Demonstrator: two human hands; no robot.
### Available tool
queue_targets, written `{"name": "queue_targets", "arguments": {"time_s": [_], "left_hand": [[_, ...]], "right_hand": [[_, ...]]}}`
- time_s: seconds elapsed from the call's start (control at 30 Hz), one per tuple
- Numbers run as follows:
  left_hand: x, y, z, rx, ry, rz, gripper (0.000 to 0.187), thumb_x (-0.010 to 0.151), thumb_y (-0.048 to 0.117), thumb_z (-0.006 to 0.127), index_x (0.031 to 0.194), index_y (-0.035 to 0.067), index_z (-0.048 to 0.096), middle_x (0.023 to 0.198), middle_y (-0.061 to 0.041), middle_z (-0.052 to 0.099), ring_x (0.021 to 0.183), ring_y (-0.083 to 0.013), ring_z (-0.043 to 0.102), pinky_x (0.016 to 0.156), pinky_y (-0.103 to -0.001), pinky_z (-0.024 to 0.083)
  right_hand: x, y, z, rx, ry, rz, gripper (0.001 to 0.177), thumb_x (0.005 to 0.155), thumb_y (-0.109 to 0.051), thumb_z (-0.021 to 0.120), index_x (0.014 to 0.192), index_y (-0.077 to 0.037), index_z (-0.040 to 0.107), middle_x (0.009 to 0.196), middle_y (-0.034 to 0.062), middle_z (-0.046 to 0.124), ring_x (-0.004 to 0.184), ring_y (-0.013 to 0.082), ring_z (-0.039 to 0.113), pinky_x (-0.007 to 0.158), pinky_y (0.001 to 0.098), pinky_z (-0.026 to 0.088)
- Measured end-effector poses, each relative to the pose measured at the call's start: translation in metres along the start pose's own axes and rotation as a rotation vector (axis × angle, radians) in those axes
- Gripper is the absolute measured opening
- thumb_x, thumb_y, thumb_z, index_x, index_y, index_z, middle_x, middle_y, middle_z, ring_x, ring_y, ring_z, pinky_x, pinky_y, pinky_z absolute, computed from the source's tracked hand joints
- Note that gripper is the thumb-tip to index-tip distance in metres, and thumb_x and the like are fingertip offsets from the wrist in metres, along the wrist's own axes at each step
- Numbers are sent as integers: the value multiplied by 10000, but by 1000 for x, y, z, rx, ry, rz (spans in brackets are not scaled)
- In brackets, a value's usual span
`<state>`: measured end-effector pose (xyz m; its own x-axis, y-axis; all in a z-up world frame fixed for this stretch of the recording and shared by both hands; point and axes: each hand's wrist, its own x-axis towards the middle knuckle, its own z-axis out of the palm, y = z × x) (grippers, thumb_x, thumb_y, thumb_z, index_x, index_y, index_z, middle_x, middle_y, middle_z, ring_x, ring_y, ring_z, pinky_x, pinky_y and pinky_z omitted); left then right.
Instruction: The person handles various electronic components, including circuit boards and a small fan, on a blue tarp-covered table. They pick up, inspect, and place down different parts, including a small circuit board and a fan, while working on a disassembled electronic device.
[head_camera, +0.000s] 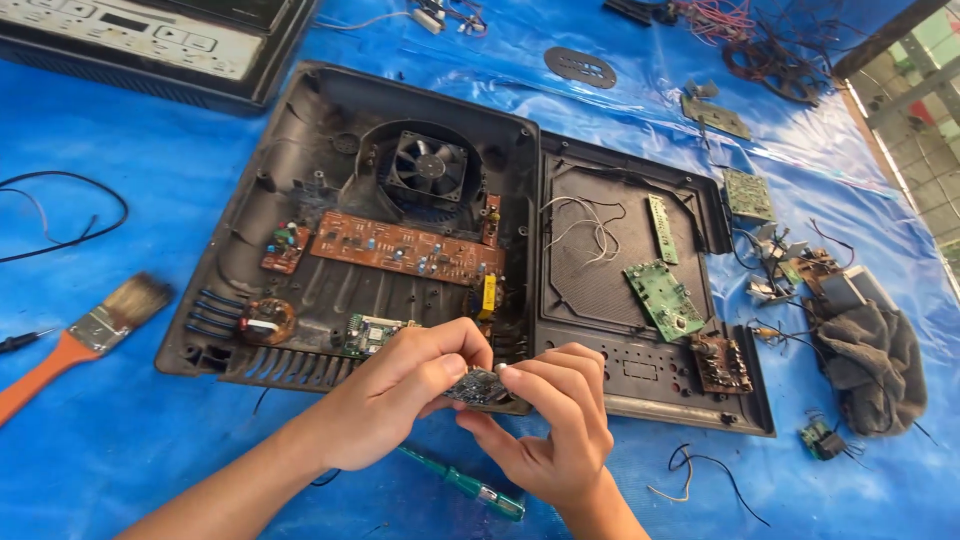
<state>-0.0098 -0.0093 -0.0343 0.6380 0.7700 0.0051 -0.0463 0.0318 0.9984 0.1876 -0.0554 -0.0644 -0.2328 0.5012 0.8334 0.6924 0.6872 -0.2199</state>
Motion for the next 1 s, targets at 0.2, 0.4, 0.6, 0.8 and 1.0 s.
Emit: {"name": "queue_targets", "arguments": {"time_s": [0.2,0.4,0.6,0.8,1.0], "left_hand": [[1,-3,-1,93,3,42,331,990,294,385,900,64,605,621,0,342,573,-125,285,568,-364,263],[0,0,1,78,3,61,351,1024,280,382,942,64,647,580,27,337,529,-109,279,532,-346,266],[2,-5,5,198,51,215,432,1043,417,416,1030,104,713,704,18,534,583,-111,449,552,-305,368],[1,-5,6,254,105,257,354,1041,356,470,1003,100,711,645,23,498,534,-104,421,518,-300,342],[3,-15,7,418,190,300,241,990,301,551,964,164,748,817,54,751,661,-98,658,621,-266,488]], "right_hand": [[4,4,-4,0,-52,-15,444,852,-353,849,1126,-74,641,945,56,702,813,200,644,838,405,520],[3,6,-4,26,-26,-16,399,868,-313,814,1109,-45,644,942,82,702,795,213,641,811,407,527],[1,9,-6,38,-19,12,413,867,-334,812,1127,-59,649,935,68,679,796,203,620,837,418,520],[4,7,-6,94,-1,87,512,936,-520,648,1130,-47,632,961,107,673,829,250,616,828,403,508],[13,7,-9,164,-40,69,471,1042,-475,543,1166,-24,590,910,126,668,789,287,624,834,444,477]]}}
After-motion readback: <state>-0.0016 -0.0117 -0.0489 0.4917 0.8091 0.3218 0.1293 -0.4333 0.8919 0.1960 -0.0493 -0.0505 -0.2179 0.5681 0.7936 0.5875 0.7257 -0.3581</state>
